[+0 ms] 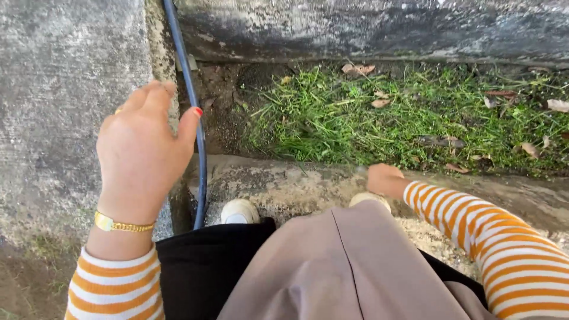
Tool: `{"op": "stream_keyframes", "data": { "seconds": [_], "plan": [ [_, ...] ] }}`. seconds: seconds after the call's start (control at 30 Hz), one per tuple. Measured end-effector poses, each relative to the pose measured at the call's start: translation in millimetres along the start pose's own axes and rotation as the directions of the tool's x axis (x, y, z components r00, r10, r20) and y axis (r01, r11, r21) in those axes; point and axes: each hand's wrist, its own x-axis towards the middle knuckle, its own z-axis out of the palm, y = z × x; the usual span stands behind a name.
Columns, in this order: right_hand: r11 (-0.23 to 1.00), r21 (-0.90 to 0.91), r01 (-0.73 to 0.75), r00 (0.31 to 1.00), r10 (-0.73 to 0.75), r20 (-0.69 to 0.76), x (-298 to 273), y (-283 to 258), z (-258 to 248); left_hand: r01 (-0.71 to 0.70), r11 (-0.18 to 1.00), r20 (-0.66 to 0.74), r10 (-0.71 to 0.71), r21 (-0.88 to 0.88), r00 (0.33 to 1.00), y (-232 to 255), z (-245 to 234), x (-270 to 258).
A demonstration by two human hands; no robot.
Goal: Clearing grass and weeds from a concrete drain using a sickle.
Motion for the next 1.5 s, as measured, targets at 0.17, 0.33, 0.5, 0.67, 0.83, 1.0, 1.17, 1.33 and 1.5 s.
{"op": "stream_keyframes", "data": {
  "seconds": [0.17, 0.33, 0.5, 0.67, 0.83, 1.0, 1.17, 1.33, 1.5],
  "plan": [
    [0.991, -0.042, 0.127, 0.984, -0.131, -0.117, -7.4, -54.8, -31.9, -0.006, 0.999, -0.018, 0.006, -0.036, 1.000, -1.0, -3.3, -2.0],
    [0.958, -0.038, 0.285, 0.917, -0.285, -0.278, 5.2, -79.9, -41.6, 0.013, 0.999, -0.018, -0.014, -0.044, 1.000, -2.7, -10.9, -3.5],
    [0.708, -0.686, 0.168, 0.986, -0.121, 0.116, 50.5, 17.9, -19.5, 0.025, 0.996, -0.045, -0.029, -0.088, 0.999, -11.5, -17.4, -10.7],
    [0.872, -0.478, -0.102, 0.976, 0.181, 0.121, 31.8, 46.2, -16.5, 0.049, 0.998, -0.067, -0.052, -0.043, 0.996, -18.7, -17.4, -18.1],
    [0.979, -0.135, -0.153, 0.987, 0.145, -0.068, 16.5, -5.3, -13.0, 0.051, 0.998, -0.040, -0.052, -0.026, 0.998, -22.6, -8.3, -14.9],
    [0.986, -0.145, 0.080, 0.994, -0.090, -0.065, 18.2, -57.4, -11.7, 0.035, 0.998, -0.058, -0.038, -0.045, 0.998, -19.9, -8.8, -13.0],
    [0.978, -0.175, 0.115, 0.982, -0.138, -0.131, 39.5, -48.7, -4.0, 0.030, 0.999, -0.073, -0.032, -0.033, 0.997, -18.4, -15.3, -16.2],
    [0.923, -0.385, 0.008, 0.999, 0.010, 0.044, -2.2, 3.4, -21.3, 0.034, 0.999, -0.073, -0.036, -0.033, 0.997, -18.9, -19.2, -20.2],
    [0.910, -0.387, -0.150, 0.978, 0.193, 0.075, 15.0, 54.1, 15.4, 0.032, 0.998, -0.069, -0.036, -0.060, 0.997, -20.4, -18.7, -21.3]
  ]
}}
